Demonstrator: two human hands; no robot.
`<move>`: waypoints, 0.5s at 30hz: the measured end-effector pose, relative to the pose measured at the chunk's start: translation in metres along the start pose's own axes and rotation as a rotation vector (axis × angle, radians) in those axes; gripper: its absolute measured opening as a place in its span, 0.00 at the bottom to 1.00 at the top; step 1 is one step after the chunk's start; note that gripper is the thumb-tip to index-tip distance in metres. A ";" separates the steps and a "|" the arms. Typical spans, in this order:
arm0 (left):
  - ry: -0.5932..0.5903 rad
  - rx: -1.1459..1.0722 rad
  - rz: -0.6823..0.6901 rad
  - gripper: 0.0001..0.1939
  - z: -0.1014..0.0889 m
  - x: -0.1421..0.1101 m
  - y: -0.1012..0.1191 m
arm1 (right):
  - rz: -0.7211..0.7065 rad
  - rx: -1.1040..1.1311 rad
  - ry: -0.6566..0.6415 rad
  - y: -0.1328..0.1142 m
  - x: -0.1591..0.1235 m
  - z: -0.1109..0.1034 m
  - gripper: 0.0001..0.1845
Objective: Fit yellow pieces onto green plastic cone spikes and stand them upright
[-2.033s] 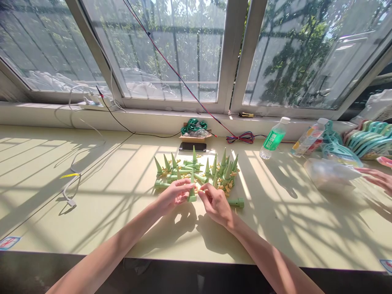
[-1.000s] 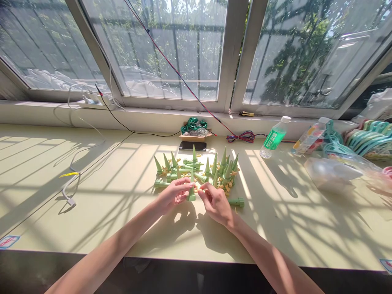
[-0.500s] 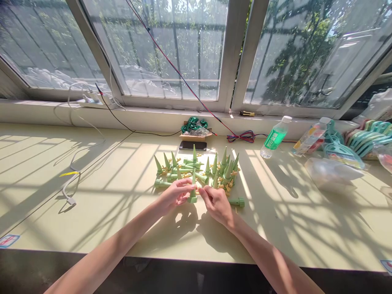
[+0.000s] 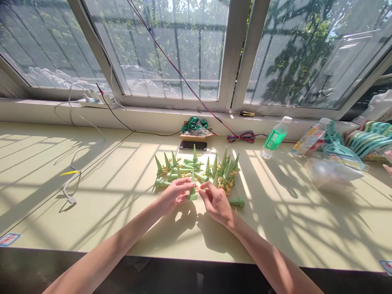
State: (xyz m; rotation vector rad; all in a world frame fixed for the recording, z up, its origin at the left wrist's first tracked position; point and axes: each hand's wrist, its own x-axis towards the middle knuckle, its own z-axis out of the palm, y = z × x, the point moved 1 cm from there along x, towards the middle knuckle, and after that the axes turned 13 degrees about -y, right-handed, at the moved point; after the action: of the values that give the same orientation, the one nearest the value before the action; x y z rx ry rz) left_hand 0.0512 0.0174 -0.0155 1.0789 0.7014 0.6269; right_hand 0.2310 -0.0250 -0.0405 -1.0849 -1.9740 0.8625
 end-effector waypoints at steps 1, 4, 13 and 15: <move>-0.005 0.000 0.002 0.21 0.000 0.000 0.000 | -0.002 0.000 0.001 0.000 0.000 0.000 0.11; -0.019 0.003 0.009 0.20 -0.002 0.000 -0.001 | -0.009 -0.002 0.010 0.002 0.000 0.001 0.12; -0.021 0.070 -0.004 0.18 -0.003 0.000 -0.004 | -0.014 -0.038 0.022 0.004 0.002 0.001 0.16; -0.029 0.090 0.004 0.19 -0.003 -0.001 -0.005 | -0.012 -0.035 0.028 0.004 0.002 0.001 0.19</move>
State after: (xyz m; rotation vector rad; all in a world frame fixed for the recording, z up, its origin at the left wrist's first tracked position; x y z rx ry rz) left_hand 0.0489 0.0172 -0.0208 1.1708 0.7077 0.5861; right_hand 0.2311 -0.0214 -0.0437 -1.0982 -1.9777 0.8045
